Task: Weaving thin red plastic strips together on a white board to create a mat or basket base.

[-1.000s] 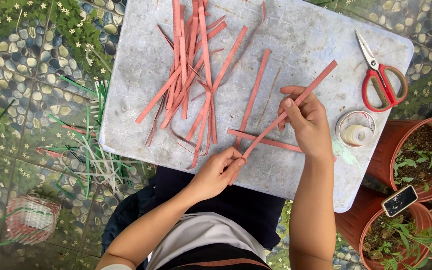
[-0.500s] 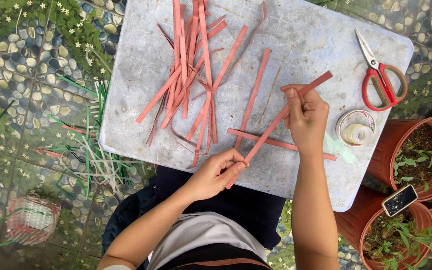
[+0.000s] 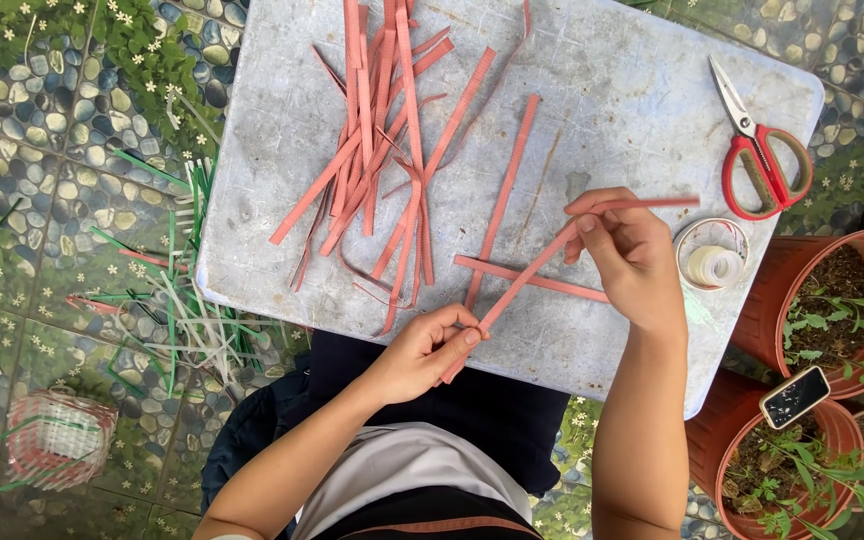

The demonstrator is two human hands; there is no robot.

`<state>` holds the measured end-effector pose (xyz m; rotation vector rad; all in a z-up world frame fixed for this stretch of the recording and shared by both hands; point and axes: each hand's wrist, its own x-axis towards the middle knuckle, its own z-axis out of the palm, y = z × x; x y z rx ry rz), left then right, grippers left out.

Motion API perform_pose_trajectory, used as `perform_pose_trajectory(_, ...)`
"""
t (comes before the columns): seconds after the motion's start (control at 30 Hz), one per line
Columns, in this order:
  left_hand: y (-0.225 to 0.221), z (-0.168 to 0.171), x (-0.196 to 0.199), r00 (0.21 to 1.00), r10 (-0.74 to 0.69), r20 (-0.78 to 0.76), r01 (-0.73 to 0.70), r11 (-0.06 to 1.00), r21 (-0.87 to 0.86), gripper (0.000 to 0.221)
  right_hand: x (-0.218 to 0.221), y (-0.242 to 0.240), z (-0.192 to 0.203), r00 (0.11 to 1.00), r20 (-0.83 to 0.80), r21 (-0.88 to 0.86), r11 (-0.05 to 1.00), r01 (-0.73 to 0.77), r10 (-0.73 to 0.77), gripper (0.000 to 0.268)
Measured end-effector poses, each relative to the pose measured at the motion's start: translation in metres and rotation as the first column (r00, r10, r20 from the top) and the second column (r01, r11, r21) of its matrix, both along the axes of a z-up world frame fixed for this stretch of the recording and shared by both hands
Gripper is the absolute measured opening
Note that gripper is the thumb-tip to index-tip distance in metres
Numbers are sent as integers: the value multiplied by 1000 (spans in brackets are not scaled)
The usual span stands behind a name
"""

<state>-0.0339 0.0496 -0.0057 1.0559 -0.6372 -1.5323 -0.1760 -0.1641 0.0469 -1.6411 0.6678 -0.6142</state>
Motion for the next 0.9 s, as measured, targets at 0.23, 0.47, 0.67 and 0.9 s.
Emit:
perform_pose_trajectory(0.23, -2, 1, -10, 997, 7, -82, -8, 1000, -8, 11, 17, 27, -7, 966, -35, -184, 951, 247, -258, 20)
perform_pose_trajectory(0.47, -15, 25, -8, 906, 99, 412, -64, 993, -99, 9, 24, 17, -6, 953, 5, -34, 952, 304, -304, 8)
perform_pose_trajectory(0.67, -18, 32, -8, 755, 89, 650, -27, 994, -105, 15, 35, 6, -11, 919, -32, 53, 918, 394, -393, 25)
perform_pose_trajectory(0.9, -12, 33, -5, 578, 141, 804, -78, 990, -117, 41, 47, -21, -28, 920, -225, -252, 931, 264, -322, 26)
